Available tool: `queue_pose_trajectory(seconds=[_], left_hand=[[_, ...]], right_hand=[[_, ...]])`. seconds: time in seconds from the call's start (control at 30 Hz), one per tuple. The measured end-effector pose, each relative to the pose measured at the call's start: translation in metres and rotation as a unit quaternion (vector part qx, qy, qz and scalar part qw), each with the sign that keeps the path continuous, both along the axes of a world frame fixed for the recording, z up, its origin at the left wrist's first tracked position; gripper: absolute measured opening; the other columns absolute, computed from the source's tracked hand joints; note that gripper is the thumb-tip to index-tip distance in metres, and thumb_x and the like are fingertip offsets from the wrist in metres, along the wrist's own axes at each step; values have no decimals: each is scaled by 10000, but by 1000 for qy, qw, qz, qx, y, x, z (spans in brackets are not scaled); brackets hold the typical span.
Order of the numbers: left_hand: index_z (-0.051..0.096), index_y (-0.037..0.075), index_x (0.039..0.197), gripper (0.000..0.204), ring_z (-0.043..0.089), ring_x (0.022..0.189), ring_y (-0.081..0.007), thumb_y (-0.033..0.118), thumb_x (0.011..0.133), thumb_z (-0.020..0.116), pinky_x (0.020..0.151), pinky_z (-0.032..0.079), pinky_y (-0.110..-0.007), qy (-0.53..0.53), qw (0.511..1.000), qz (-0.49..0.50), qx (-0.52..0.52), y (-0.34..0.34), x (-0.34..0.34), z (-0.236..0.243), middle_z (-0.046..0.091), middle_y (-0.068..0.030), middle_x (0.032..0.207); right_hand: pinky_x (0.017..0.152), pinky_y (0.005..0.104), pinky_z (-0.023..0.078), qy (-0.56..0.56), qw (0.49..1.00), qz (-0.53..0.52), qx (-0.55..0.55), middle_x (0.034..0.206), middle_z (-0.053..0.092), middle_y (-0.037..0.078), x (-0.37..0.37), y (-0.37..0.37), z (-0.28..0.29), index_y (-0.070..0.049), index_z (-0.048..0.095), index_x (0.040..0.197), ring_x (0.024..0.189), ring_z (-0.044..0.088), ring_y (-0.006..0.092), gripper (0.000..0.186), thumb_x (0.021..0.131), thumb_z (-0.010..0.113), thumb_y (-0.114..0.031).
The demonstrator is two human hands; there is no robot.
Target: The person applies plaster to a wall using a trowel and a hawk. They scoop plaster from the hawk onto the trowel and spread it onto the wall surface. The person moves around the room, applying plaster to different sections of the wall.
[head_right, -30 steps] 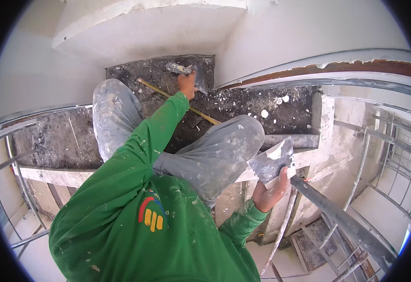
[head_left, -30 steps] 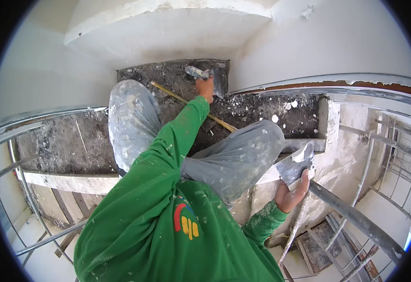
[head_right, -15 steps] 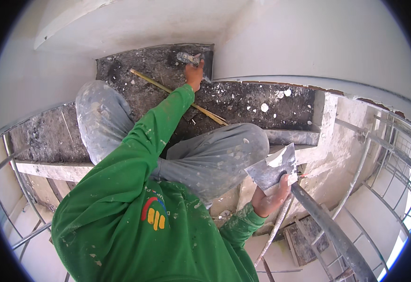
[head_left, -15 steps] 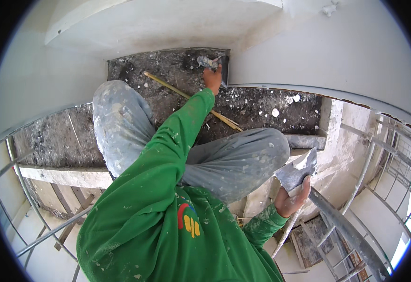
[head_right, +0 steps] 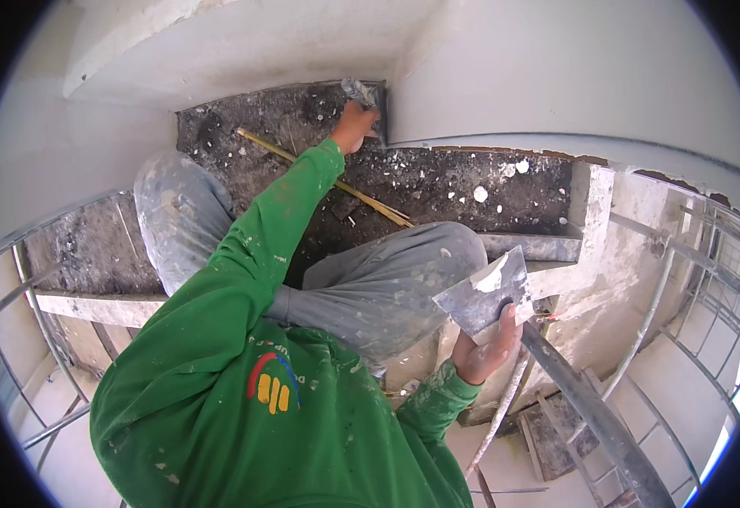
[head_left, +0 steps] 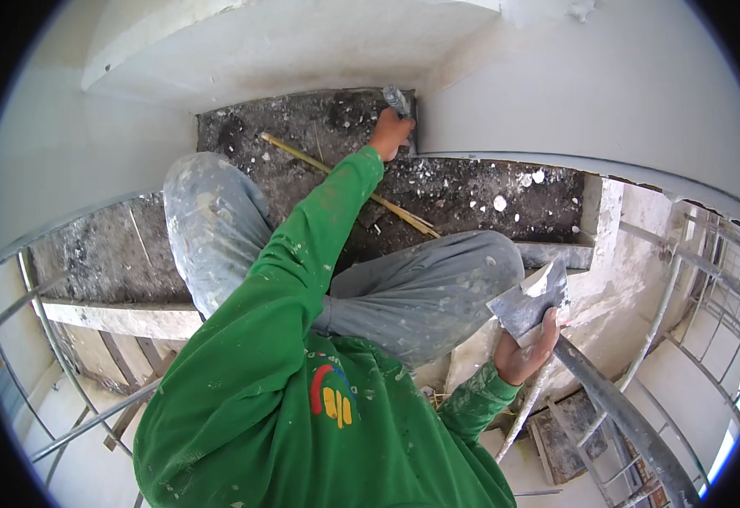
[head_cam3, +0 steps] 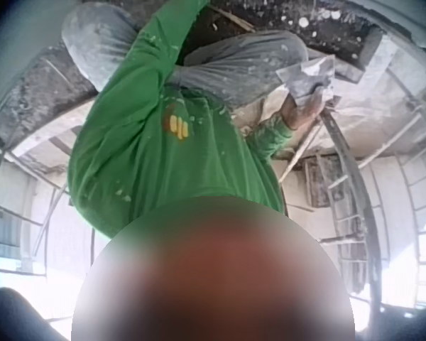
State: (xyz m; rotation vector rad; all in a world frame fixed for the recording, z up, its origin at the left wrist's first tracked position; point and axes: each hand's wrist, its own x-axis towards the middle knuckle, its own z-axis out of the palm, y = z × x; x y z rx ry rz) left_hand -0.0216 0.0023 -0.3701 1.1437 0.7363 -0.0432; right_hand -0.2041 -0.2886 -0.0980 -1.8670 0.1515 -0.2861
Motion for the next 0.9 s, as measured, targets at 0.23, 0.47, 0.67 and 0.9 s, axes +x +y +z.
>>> queue_pose_trajectory(seconds=[0.23, 0.47, 0.67, 0.9], left_hand=[[560, -132, 993, 310, 637, 681, -248, 73, 770, 626, 508, 543, -368, -32, 998, -37, 32, 0, 4, 43, 625, -179, 840], [580, -115, 995, 297, 639, 701, -243, 79, 774, 620, 539, 560, -353, -54, 995, -66, 44, -3, -5, 111, 627, -170, 840], [550, -129, 1027, 315, 624, 823, -264, 69, 790, 614, 603, 574, -376, -68, 994, -80, 39, 3, -6, 168, 597, -179, 937], [563, -108, 980, 264, 609, 761, -264, 72, 788, 585, 555, 575, -386, -138, 988, -72, 18, 11, 12, 244, 578, -156, 882]], right_hand=[[947, 403, 486, -78, 979, 74, -171, 1193, 504, 150, -1, -3, -13, -54, 505, 1281, 1121, 539, 295, 493, 825, 667, 36], [933, 408, 478, -119, 937, 81, -319, 1175, 526, 163, 1, 3, 0, -55, 495, 1298, 1074, 552, 313, 624, 737, 723, 94], [926, 402, 480, -113, 973, 53, -192, 1155, 531, 155, -6, 5, -1, -47, 509, 1288, 1068, 558, 296, 574, 761, 694, 87], [929, 394, 490, 83, 891, -72, 441, 1157, 492, 134, -7, 12, 6, -46, 517, 1285, 1108, 539, 267, 480, 829, 624, 61]])
